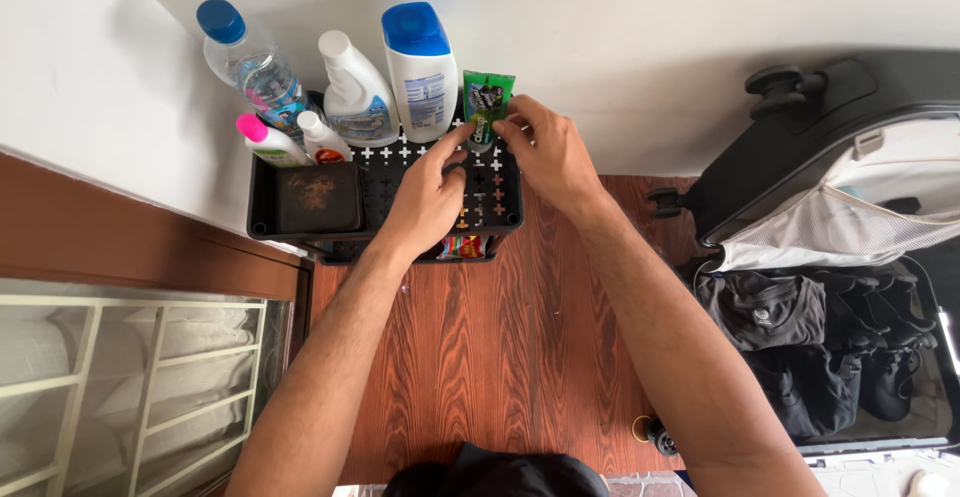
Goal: The person packs a suitcase on the floor next to a small table. They place toiletry bottles, snack packets, a wallet, a camera strap, and a soap container onto the table or into the suitcase's mesh compartment, arranging items one at a time.
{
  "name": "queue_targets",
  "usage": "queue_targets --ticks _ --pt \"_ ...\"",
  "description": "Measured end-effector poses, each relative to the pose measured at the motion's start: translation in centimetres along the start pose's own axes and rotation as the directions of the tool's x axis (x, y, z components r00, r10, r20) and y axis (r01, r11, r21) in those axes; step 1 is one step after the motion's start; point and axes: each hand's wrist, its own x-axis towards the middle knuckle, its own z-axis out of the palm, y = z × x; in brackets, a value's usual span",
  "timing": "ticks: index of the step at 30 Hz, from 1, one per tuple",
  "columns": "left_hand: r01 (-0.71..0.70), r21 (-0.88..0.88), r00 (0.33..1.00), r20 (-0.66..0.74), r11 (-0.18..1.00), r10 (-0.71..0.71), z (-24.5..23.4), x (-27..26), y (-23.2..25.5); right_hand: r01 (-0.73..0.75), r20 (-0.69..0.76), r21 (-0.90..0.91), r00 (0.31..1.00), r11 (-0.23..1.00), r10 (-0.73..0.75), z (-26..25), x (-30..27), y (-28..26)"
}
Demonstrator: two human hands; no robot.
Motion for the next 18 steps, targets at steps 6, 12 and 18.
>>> queue_targets --ticks 6,12,18 --pt "0.02 -0.034 1.0 -0.01 0.999 -0.02 0.4 1.5 -1.7 -0.112 0.034 -0.052 0.993 0.992 0.114 0.6 2.4 0.6" --pt "0.059 0.015 0.997 -0.046 0.998 -0.059 0.1 1.9 -2.2 -0.03 0.008 -0.061 1.0 0.998 0.031 1.0 3.7 1.7" --pt "0.098 0.045 0.994 -0.056 0.994 -0.096 -0.5 1.9 -2.2 0.012 -0.017 -0.054 1.0 0.998 -0.013 1.3 3.7 2.3"
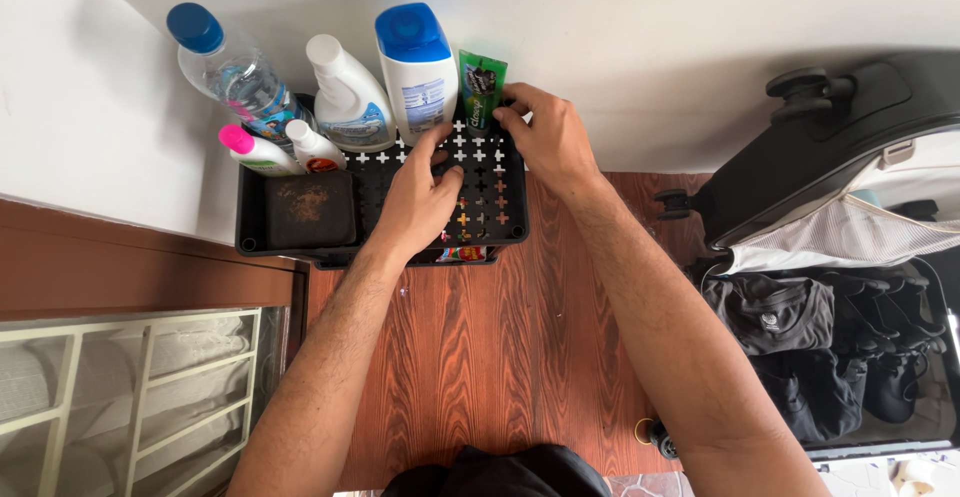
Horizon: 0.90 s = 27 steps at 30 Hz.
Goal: The person packs a suitcase on the floor next to a small table. They place toiletry bottles, snack packets, a wallet, a camera strap, and a soap container onto the table or into the suitcase's mesh compartment, arranging items one at a time.
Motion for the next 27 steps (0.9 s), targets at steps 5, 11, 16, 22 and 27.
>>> queue_targets --ticks 5,11,16,22,27 --pt "-0.032 -0.008 0.999 -0.001 0.999 0.032 0.2 -0.4 -0.1 -0.092 0.03 0.002 0.995 0.996 0.092 -0.3 -0.5 -0.4" --pt "-0.007 -0.075 0.999 -0.035 0.997 0.004 0.2 -2.4 0.6 -0.023 -0.061 0.031 0.998 0.999 0.025 -1.7 -3.2 -1.3" --pt "-0.17 -0.105 0.98 -0.118 0.98 0.158 0.4 -5.4 1.2 -0.119 -0.034 0.023 0.992 0.993 0.12 -3.2 -6.6 -2.2" --pt "-0.143 -0.178 0.982 -0.148 0.974 0.117 1.7 -10.4 1.8 -0.128 -0.015 0.133 0.991 0.983 0.131 -4.9 -12.4 -1.9" --pt "-0.1 -0.266 0.992 -0.097 0.959 0.077 4.3 -14.0 3.1 -0.061 -0.02 0.305 0.997 0.95 0.07 -7.5 -17.2 -0.5"
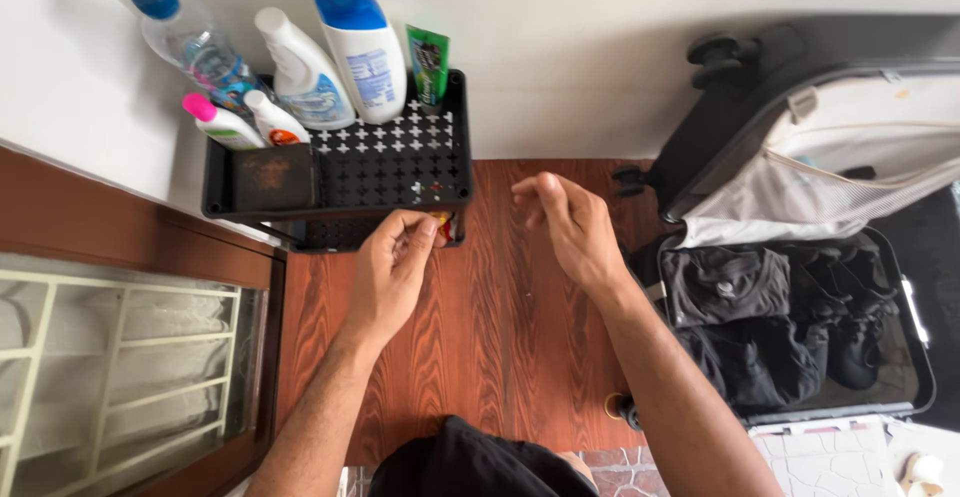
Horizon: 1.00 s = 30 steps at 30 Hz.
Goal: The person packs a suitcase on the floor next to a small table. They place toiletry bottles, snack packets, a wallet, a camera strap, and a soap container onto the table or into the suitcase's mesh compartment, arranging items one at a time.
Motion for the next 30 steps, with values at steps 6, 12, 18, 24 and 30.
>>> queue_targets --ticks 6,12,18,24,30 --pt "-0.043 -0.024 0.996 0.073 0.999 0.044 5.0 -4.5 -0.2 -0.159 -0.068 0.035 0.985 0.987 0.161 -5.9 -7.6 1.9" --pt "0.152 -0.035 0.981 0.125 0.988 -0.146 11.6 -9.8 -1.2 -0.21 -0.171 0.067 0.961 0.975 0.218 -12.8 -15.8 4.2" --pt "0.197 -0.117 0.969 0.173 0.973 -0.175 17.7 -15.1 -1.3 -0.29 -0.265 0.103 0.914 0.951 0.307 -18.7 -23.8 6.1" --pt "0.206 -0.171 0.963 0.212 0.963 -0.168 22.6 -19.3 -1.2 -0.309 -0.324 -0.008 0.9 0.951 0.29 -22.7 -29.7 6.8" --pt "0.264 -0.091 0.944 0.229 0.96 -0.238 25.8 -21.2 -0.8 -0.309 -0.342 -0.105 0.904 0.945 0.257 -25.5 -32.3 6.9"
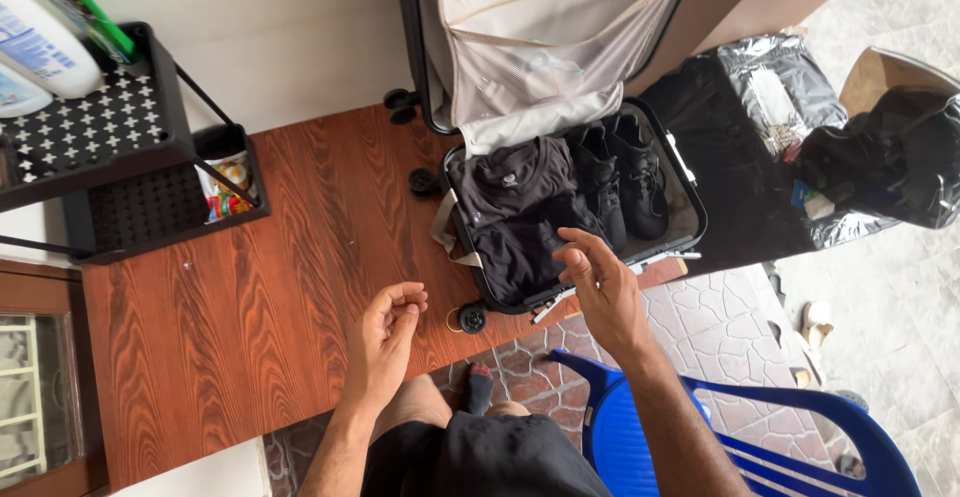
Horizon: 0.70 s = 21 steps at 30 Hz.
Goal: The person packs a suitcase on the floor next to a small table. They place toiletry bottles, snack packets, a wallet, a camera strap, and a soap container onto the table or into the suitcase's mesh compartment, arranging items one at a time.
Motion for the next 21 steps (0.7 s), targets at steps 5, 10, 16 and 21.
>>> queue_targets --ticks 5,10,16,21 --pt "0.014 0.057 1.0 0.026 0.998 -0.015 1.2 1.4 0.3 -0.089 -0.018 0.012 0.996 0.996 0.089 -0.9 0.7 0.4" --pt "-0.007 0.066 0.998 0.069 0.998 0.002 1.4 4.6 0.8 -0.097 -0.042 0.007 0.994 0.995 0.097 -1.3 2.3 0.8" --pt "-0.054 0.103 0.991 0.125 0.993 0.041 2.4 9.1 1.2 -0.041 -0.095 -0.02 0.995 0.999 0.039 -1.7 5.6 1.7" --pt "-0.029 0.113 0.982 0.189 0.993 0.007 3.4 11.4 2.1 0.006 -0.144 -0.083 0.989 0.997 -0.018 -1.5 8.1 1.5"
